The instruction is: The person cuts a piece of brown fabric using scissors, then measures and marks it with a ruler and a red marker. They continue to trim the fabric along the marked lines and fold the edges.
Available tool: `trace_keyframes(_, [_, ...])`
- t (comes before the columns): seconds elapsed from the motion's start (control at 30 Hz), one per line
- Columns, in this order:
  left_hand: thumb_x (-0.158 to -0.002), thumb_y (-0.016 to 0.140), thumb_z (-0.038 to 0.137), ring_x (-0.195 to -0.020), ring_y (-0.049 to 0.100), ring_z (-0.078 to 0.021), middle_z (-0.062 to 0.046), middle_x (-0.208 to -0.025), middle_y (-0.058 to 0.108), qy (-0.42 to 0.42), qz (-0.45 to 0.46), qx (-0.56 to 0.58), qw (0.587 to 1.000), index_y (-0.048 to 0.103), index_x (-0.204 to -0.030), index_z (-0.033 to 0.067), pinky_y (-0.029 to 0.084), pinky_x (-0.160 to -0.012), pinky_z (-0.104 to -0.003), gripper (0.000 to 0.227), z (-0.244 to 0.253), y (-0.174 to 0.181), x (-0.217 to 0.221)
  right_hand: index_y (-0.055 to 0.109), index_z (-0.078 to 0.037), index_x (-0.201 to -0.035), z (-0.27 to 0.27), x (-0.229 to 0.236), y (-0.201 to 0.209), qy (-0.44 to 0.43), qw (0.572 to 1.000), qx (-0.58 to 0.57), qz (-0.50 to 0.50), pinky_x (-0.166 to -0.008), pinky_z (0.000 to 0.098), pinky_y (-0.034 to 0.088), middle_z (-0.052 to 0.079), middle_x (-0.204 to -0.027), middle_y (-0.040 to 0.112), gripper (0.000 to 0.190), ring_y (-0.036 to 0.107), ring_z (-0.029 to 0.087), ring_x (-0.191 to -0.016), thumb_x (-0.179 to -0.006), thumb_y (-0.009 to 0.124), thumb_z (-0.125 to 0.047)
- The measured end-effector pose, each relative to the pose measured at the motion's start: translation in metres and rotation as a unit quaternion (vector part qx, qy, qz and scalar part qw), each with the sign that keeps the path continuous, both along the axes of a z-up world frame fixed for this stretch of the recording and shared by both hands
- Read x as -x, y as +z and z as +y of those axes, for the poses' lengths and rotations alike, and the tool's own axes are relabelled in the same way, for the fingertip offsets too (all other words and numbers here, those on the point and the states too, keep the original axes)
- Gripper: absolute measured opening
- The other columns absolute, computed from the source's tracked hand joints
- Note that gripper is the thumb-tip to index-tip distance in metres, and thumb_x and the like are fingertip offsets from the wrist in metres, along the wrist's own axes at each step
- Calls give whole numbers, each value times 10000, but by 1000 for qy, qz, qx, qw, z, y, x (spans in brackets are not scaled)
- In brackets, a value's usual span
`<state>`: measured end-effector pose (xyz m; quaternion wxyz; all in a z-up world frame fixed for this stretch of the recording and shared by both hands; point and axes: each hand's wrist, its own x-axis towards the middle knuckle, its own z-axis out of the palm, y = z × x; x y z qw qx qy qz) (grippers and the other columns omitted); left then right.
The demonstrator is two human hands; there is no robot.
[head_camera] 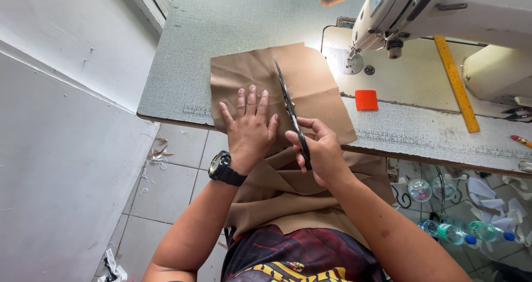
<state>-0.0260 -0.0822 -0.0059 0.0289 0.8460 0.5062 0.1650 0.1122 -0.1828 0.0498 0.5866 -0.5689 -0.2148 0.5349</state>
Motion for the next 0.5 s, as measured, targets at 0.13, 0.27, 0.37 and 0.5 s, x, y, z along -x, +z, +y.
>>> trace_keyframes(0.13, [-1009, 486, 490, -1533, 279, -367, -158, -1630, 390, -6, -6, 11, 1000, 467, -1539, 166, 110, -1144, -780, 621, -2, 0, 1, 579, 47, -1308, 13, -3, -10, 10, 1000, -2, -18, -243, 299, 419, 142, -622, 562, 548, 520, 173, -323, -850, 826, -128])
trace_keyframes(0.27, [-1028, 466, 477, -1536, 272, -369, -165, -1635, 381, -6, -14, 18, 1000, 463, -1540, 157, 97, -1149, -776, 604, -4, 5, 1, 574, 50, -1333, 10, -6, -21, 22, 999, -4, -47, -246, 288, 427, 125, -636, 558, 554, 536, 166, -330, -851, 814, -80])
trace_keyframes(0.37, [-1021, 470, 486, -1538, 268, -364, -163, -1635, 380, -5, -14, 18, 1000, 469, -1536, 154, 101, -1151, -776, 612, -5, 5, 2, 565, 50, -1345, 13, -2, -12, 18, 999, 0, -34, -245, 293, 421, 127, -642, 558, 576, 536, 167, -343, -845, 815, -86])
trace_keyframes(0.5, [-1005, 497, 492, -1529, 291, -361, -159, -1622, 403, -4, -15, -7, 1000, 473, -1535, 165, 116, -1149, -772, 623, -5, -2, 1, 583, 24, -1314, 36, -4, -3, 12, 999, 20, -27, -234, 313, 401, 142, -626, 564, 574, 515, 178, -332, -837, 836, -174])
